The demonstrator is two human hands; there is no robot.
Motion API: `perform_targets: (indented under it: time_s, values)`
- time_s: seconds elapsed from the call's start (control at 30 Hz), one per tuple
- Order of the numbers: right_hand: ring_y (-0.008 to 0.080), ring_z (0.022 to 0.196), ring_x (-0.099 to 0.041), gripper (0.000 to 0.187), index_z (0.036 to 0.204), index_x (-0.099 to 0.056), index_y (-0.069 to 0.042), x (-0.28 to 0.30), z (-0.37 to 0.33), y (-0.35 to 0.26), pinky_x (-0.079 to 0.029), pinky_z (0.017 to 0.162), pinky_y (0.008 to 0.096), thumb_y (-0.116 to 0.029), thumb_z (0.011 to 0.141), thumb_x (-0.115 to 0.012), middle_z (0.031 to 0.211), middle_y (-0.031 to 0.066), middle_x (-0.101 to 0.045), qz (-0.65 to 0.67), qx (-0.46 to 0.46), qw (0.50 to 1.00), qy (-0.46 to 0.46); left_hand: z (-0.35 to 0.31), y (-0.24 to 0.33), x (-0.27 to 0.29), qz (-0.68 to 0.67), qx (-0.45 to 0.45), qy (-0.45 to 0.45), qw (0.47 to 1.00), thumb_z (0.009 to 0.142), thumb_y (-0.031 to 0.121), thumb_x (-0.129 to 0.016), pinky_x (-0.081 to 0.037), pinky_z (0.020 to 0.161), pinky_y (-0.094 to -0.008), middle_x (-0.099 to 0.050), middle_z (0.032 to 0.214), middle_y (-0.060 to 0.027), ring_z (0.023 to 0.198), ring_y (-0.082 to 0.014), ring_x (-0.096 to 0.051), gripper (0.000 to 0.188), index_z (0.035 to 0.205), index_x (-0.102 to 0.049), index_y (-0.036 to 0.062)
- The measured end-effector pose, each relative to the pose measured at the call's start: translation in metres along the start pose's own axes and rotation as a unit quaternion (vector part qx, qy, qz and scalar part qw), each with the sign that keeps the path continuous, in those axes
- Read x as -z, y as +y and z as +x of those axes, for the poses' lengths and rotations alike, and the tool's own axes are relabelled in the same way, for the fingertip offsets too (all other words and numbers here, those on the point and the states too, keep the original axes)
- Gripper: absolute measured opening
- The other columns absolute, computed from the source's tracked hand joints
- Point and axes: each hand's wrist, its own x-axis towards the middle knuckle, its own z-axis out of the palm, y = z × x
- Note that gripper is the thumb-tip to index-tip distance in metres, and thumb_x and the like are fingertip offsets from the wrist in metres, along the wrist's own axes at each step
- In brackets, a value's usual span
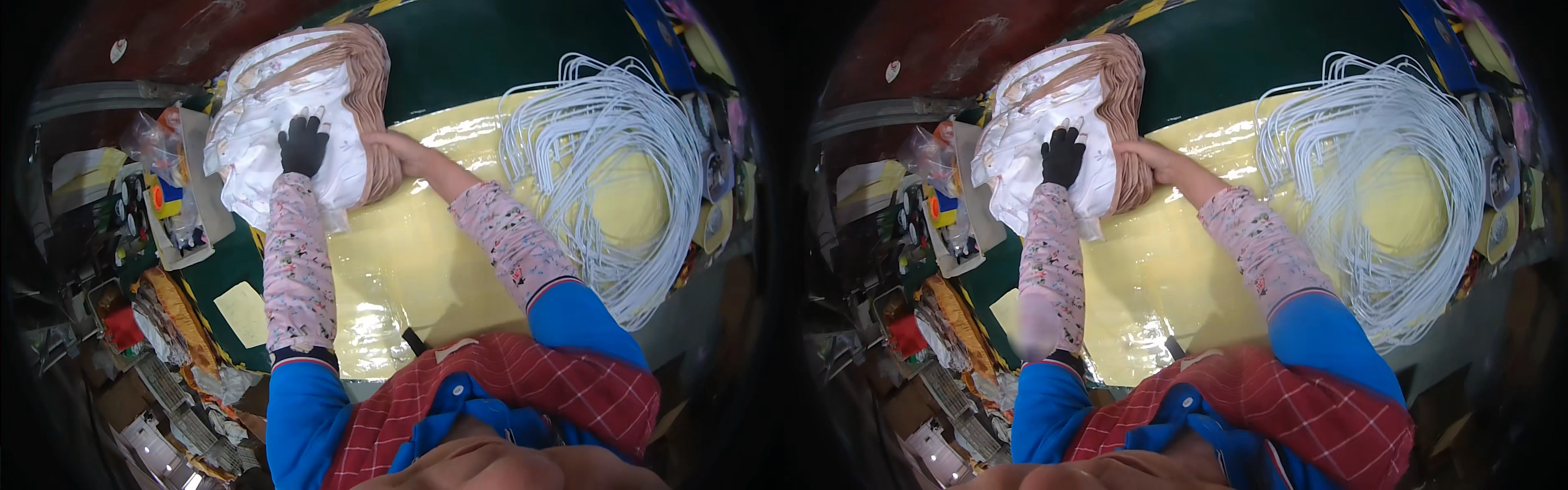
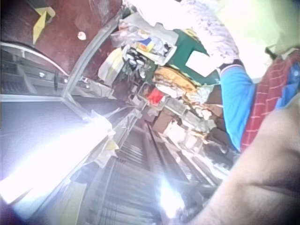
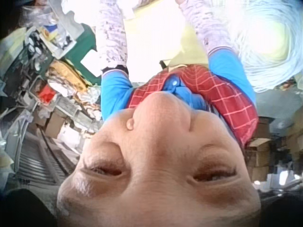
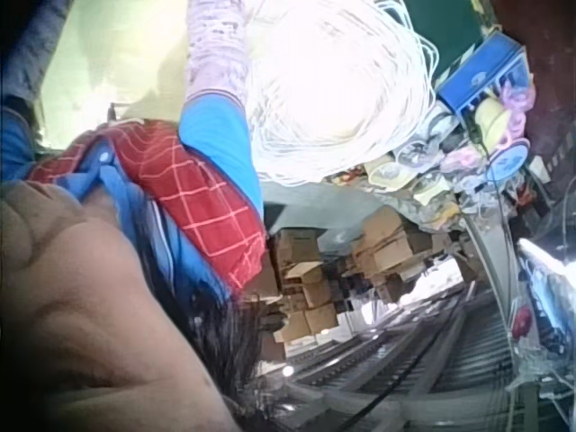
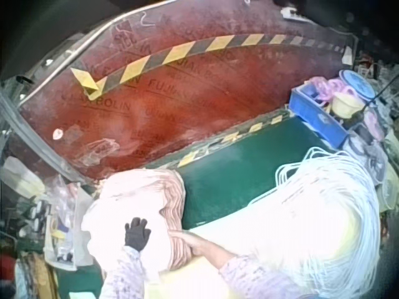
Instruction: The person repeatedly picks up white fabric masks and white elastic cords from a yellow work surface, inserts the cords into the mask edges, and stacks the assembled masks. The person handles the items one at a time and places finished units into a growing stack.
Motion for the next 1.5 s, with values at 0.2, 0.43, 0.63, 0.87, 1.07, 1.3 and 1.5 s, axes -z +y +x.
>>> perform_targets:
  time_s: [0.2,0.43,0.63,0.87,1.07,1.3,1.5]
  values:
    - [0.0186,0.1,-0.058,0.042,0.122,-0.048,0.001,-0.01,-0.102,0.112,-0.044,0.09,0.0314,-0.018,0.085,-0.058,0.111,0.012,-0.059,-0.001,0.012,0.998,0.067,-0.107,0.047,0.034,-0.062,-0.027,-0.032,0.997,0.082,0.04,-0.055,-0.029,0.093,-0.0524,-0.046,0.129,-0.0089,0.118,-0.0288,-0.042,0.05,0.129,-0.046,0.0244]
    - [0.0169,0.103,-0.055,0.044,0.121,-0.051,0.001,0.043,-0.296,0.144,-0.042,0.093,0.0305,-0.018,0.082,-0.061,0.116,0.0098,-0.058,-0.136,-0.054,0.983,0.113,-0.246,0.243,0.11,-0.123,0.112,-0.045,0.985,0.081,0.038,-0.055,-0.023,0.1,-0.0554,-0.041,0.135,-0.0154,0.125,-0.0373,-0.035,0.055,0.129,-0.045,0.0138]
    - [0.0161,0.099,-0.056,0.049,0.12,-0.053,0.001,0.083,-0.385,0.136,-0.043,0.089,0.0311,-0.03,0.083,-0.061,0.11,0.0114,-0.06,-0.39,-0.012,0.9,0.193,-0.281,0.338,0.117,-0.25,0.009,-0.101,0.963,0.079,0.042,-0.057,-0.018,0.104,-0.0552,-0.032,0.139,-0.0201,0.129,-0.0413,-0.027,0.067,0.134,-0.037,0.0087]
    - [0.0328,0.096,-0.06,0.04,0.109,-0.06,-0.003,0.062,-0.481,0.055,-0.046,0.084,0.0379,-0.034,0.085,-0.056,0.105,0.0203,-0.061,-0.644,0.13,0.714,0.243,-0.265,0.343,0.108,-0.196,-0.047,-0.103,0.974,0.08,0.034,-0.059,-0.022,0.102,-0.0535,-0.036,0.136,-0.0196,0.128,-0.041,-0.028,0.054,0.125,-0.044,0.0072]
    - [0.0267,0.089,-0.063,0.032,0.109,-0.059,-0.004,0.205,-0.599,-0.089,-0.048,0.077,0.0341,-0.024,0.084,-0.058,0.095,0.0159,-0.065,-0.549,0.338,0.499,0.579,-0.261,0.345,0.134,-0.195,-0.013,-0.133,0.972,0.079,0.032,-0.06,-0.03,0.098,-0.0478,-0.045,0.128,-0.0185,0.119,-0.0374,-0.04,0.051,0.121,-0.048,0.0058]
    - [0.0304,0.091,-0.062,0.039,0.104,-0.062,0.0,0.33,-0.672,-0.138,-0.045,0.083,0.0366,-0.031,0.081,-0.056,0.098,0.0188,-0.064,-0.395,0.334,0.442,0.732,-0.235,0.426,0.197,-0.454,0.033,-0.012,0.89,0.078,0.013,-0.062,-0.043,0.088,-0.0376,-0.055,0.109,-0.0177,0.105,-0.0335,-0.053,0.041,0.115,-0.051,0.0015]
    - [0.0338,0.096,-0.058,0.041,0.106,-0.057,0.002,0.31,-0.671,-0.038,-0.043,0.084,0.0367,-0.034,0.088,-0.046,0.099,0.0212,-0.062,-0.325,0.363,0.477,0.731,-0.176,0.519,0.202,-0.508,-0.122,-0.118,0.845,0.085,0.02,-0.059,-0.046,0.078,-0.0353,-0.054,0.102,-0.0146,0.094,-0.031,-0.057,0.045,0.125,-0.046,0.0055]
